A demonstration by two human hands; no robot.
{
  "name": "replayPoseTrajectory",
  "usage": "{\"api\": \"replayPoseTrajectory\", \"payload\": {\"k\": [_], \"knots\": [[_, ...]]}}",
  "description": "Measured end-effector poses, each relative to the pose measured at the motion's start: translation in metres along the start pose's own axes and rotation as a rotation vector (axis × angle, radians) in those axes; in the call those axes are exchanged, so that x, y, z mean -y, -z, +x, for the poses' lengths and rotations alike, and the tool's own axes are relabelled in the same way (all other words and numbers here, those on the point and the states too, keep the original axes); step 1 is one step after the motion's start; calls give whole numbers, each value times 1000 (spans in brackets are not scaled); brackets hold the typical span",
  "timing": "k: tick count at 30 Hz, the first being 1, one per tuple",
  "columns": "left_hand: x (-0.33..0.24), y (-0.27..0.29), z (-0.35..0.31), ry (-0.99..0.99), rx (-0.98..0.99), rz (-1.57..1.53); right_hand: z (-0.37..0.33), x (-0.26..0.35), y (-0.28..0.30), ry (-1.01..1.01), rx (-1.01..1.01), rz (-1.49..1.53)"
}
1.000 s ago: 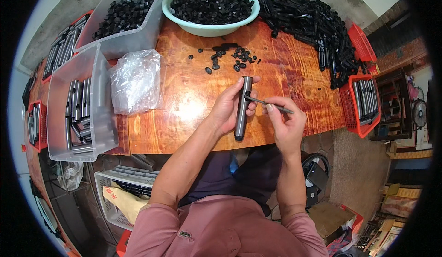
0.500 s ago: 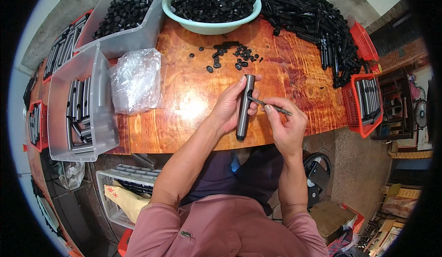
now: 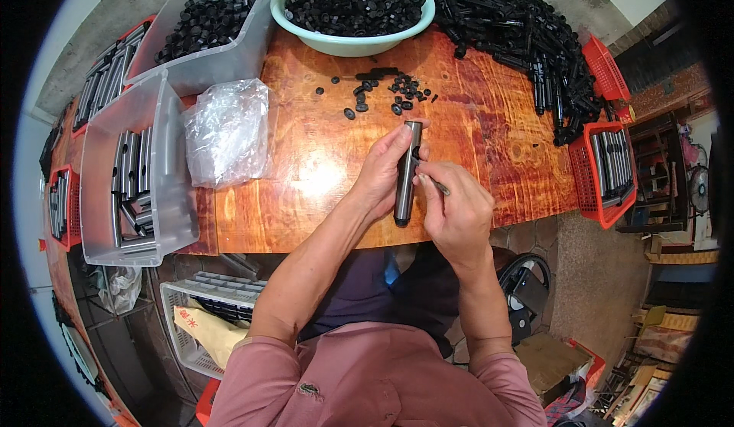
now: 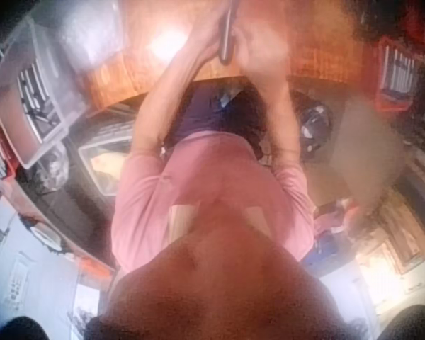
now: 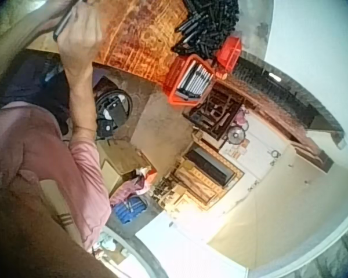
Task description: The person assembles cylindrical metal parts with black plastic components at a workbench. They pick up a metal cylinder, insert a black plastic piece, and place the assembled unit into a red basket. The process repeats with additional parts from nearby containers.
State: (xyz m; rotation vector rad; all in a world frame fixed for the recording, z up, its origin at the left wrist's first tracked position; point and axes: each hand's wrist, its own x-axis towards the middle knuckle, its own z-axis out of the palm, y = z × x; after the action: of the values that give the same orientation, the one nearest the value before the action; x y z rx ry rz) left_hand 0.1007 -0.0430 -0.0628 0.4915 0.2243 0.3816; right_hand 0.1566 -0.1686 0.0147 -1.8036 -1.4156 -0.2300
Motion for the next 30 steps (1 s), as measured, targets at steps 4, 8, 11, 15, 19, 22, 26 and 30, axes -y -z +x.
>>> {"api": "replayPoseTrajectory", "payload": {"k": [4, 8, 11, 15, 19, 22, 26, 30], "knots": [[-2, 5, 0, 84, 82, -135, 3, 8, 10, -38, -49, 100], [-7, 1, -5, 115, 114, -234, -8, 2, 26, -239, -156, 189], [-7, -1, -5, 100, 143, -206, -15, -10, 26, -328, -189, 274], [-9, -2, -5, 82, 143, -179, -17, -10, 22, -337, -171, 276], [-10, -5, -7, 54, 129, -151, -23, -12, 20, -319, -181, 279], [-10, -5, -8, 13, 184, -150, -25, -11, 20, -305, -210, 287], [-8, 0, -8, -27, 254, -133, -26, -11, 22, -275, -225, 277], [-4, 3, -8, -79, 269, -77, -29, -11, 22, -266, -258, 265]]}}
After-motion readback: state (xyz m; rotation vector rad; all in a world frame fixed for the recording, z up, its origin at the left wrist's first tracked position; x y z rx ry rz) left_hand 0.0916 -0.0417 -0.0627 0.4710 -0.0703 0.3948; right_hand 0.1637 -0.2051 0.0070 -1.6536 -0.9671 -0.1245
